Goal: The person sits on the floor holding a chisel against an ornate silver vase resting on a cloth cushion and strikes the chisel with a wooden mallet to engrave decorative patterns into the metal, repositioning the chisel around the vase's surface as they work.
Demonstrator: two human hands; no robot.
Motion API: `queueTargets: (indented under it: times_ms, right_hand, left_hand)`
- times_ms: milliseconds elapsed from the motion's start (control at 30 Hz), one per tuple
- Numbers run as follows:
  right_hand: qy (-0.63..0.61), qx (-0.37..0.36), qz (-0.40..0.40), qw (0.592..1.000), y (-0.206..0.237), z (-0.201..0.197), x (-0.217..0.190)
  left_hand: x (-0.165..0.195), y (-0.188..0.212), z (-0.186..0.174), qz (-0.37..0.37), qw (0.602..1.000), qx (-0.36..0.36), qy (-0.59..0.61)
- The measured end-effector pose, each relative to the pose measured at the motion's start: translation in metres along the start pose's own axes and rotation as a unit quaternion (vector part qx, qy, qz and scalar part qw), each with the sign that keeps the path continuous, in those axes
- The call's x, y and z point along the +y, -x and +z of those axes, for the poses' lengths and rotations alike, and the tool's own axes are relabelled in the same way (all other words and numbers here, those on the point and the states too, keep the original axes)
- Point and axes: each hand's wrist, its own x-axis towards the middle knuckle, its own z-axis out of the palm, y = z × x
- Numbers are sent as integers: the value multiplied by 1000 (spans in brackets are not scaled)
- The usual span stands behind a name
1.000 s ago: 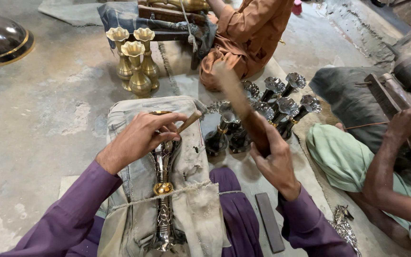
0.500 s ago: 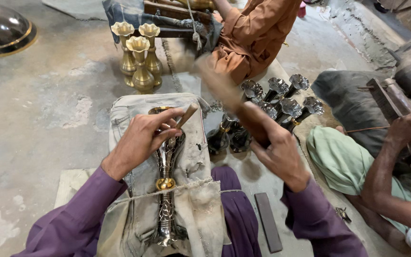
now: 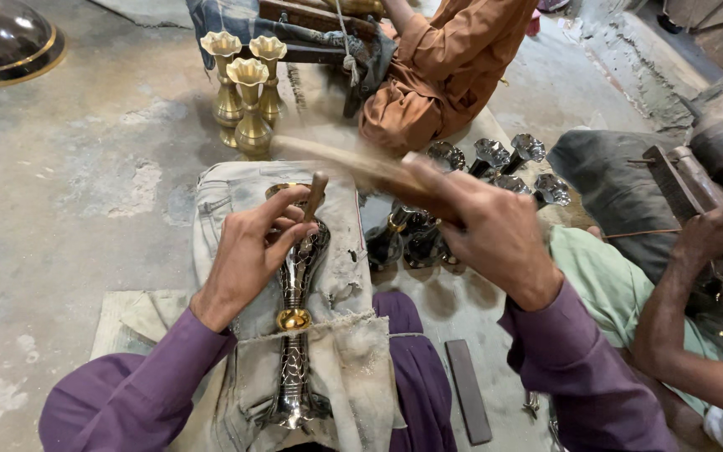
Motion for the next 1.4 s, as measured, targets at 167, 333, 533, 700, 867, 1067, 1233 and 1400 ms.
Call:
queueTargets:
  times_ms: [167,333,533,700,867,1067,1233,1400]
  right_hand:
    - [-66,49,-24,996,-9,-7,-11]
    - [100,-20,-20,995,-12,-6,-7]
    - [157,-95,39,982,-14,-7,-9]
    - [13,-23,22,999,-10,-12,-17]
    - [-59,41,35,997,5,4,-13]
    - [-14,87,62,994,40,30,-1]
    - [-73,79,108,988,63,45,-1]
    - [-191,144,116,964,89,68,-4]
  left_hand:
    - [-8,8,5,-4,999,35,-14]
    - [-12,13,10,6,998,68,-9]
    - [-10,13,10,-14,998,68,-12]
    - [-7,9,5,-1,999,26,19]
    - [-4,4,0,38,999,-20,14]
    - [1,-6,-8,75,992,-96,-41]
    - [4,-15,-12,130,977,-152,-75]
    - [6,-21,-10,123,967,-206,-83]
